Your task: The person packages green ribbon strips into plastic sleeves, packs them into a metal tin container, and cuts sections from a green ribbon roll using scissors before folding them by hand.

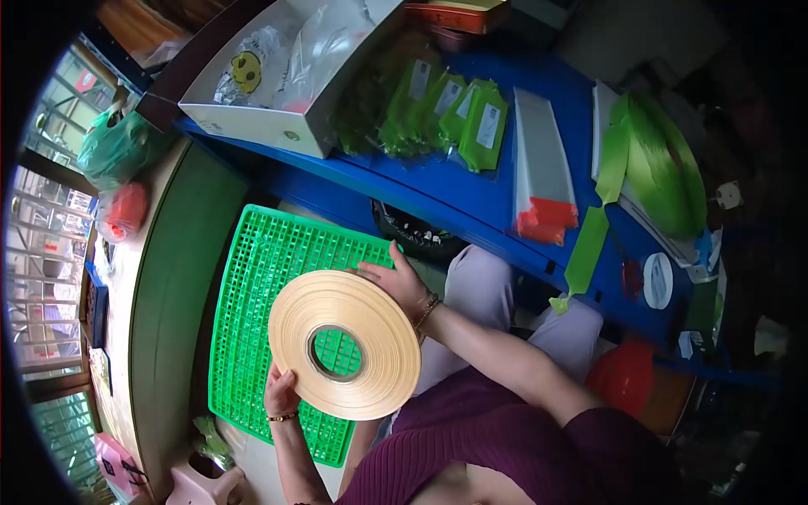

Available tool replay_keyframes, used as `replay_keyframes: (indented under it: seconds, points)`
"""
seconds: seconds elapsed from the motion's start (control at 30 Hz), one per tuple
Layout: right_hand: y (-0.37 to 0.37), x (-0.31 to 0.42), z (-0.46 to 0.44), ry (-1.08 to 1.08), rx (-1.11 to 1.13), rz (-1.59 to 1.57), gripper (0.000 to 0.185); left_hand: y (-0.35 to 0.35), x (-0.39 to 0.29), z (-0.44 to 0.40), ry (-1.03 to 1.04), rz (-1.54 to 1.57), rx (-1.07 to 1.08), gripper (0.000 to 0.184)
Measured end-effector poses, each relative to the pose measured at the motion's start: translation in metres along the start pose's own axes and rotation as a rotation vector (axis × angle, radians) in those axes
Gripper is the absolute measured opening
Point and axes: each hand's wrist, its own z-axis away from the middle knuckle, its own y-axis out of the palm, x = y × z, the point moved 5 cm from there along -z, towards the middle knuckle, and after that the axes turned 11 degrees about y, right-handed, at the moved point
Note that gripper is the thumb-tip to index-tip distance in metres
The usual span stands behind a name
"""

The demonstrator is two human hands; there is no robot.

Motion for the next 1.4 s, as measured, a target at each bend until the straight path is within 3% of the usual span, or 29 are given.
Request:
replay_keyframes:
  seconds: [0.13, 0.2, 0.27, 0.33, 0.4, 0.47, 0.5, 0.57, 0.73, 0.8, 0.9, 0.97, 1.07, 1.17, 1.2, 1.23, 1.27, 1.33, 1.4]
  points:
    - [0.030, 0.026, 0.024, -0.181, 0.178, 0.224, 0.054, -0.006, -0.003, 0.007, 0.000, -0.061, 0.021, 0.067]
    - [0.021, 0.028, 0.031, -0.175, 0.041, 0.490, 0.043, 0.003, -0.005, 0.009, -0.025, -0.108, 0.053, 0.067]
    - [0.013, 0.030, 0.033, -0.389, -0.158, 0.958, 0.050, 0.007, -0.007, 0.017, -0.069, -0.122, 0.047, 0.065]
    - [0.034, 0.024, 0.040, -0.626, -0.211, 1.098, 0.056, 0.015, -0.015, 0.011, -0.110, -0.138, 0.151, 0.062]
    - [0.056, 0.019, 0.033, -0.707, -0.052, 1.280, 0.070, 0.032, -0.024, 0.007, -0.129, -0.158, 0.210, 0.062]
    - [0.067, 0.002, 0.016, -0.453, 0.139, 1.129, 0.080, 0.034, -0.033, 0.001, -0.097, -0.150, 0.203, 0.063]
    - [0.068, -0.006, 0.014, -0.446, 0.148, 1.128, 0.080, 0.035, -0.037, 0.001, -0.075, -0.130, 0.209, 0.064]
    - [0.061, -0.040, 0.004, 0.103, 0.301, 0.844, 0.080, 0.035, -0.050, 0.000, 0.006, -0.091, 0.158, 0.064]
    - [0.013, -0.069, 0.035, 0.414, 0.100, 1.238, 0.077, -0.018, -0.079, 0.024, 0.313, 0.065, -0.119, 0.055]
    - [0.004, -0.072, 0.049, 0.303, -0.002, 1.355, 0.053, -0.060, -0.079, 0.039, 0.337, 0.161, -0.118, 0.047]
    - [-0.017, -0.075, 0.041, 0.203, -0.130, 1.533, 0.041, -0.082, -0.083, 0.059, 0.369, 0.209, -0.084, 0.039]
    - [-0.003, -0.065, 0.039, -0.342, -0.140, 1.788, 0.031, -0.084, -0.085, 0.068, 0.382, 0.106, -0.203, 0.040]
    - [0.023, -0.049, 0.029, -0.551, -0.241, 1.685, 0.031, -0.049, -0.094, 0.063, 0.327, -0.071, -0.133, 0.045]
    - [0.040, -0.037, 0.030, -0.553, -0.232, 1.701, 0.026, 0.022, -0.099, 0.034, 0.288, -0.143, -0.066, 0.058]
    - [0.040, -0.033, 0.032, -0.538, -0.232, 1.677, 0.023, 0.027, -0.094, 0.029, 0.232, -0.166, -0.048, 0.058]
    - [0.040, -0.028, 0.036, -0.403, -0.314, 1.731, 0.032, 0.026, -0.089, 0.023, 0.185, -0.203, -0.027, 0.057]
    - [0.035, -0.025, 0.040, -0.441, -0.319, 1.741, 0.032, 0.021, -0.080, 0.017, 0.169, -0.186, -0.031, 0.057]
    - [0.010, -0.019, 0.046, -0.248, -0.179, 0.920, 0.043, 0.027, -0.067, 0.007, 0.190, -0.161, -0.009, 0.054]
    - [0.014, -0.018, 0.077, -0.186, -0.134, 0.791, 0.045, 0.037, -0.059, -0.005, 0.171, -0.173, 0.040, 0.053]
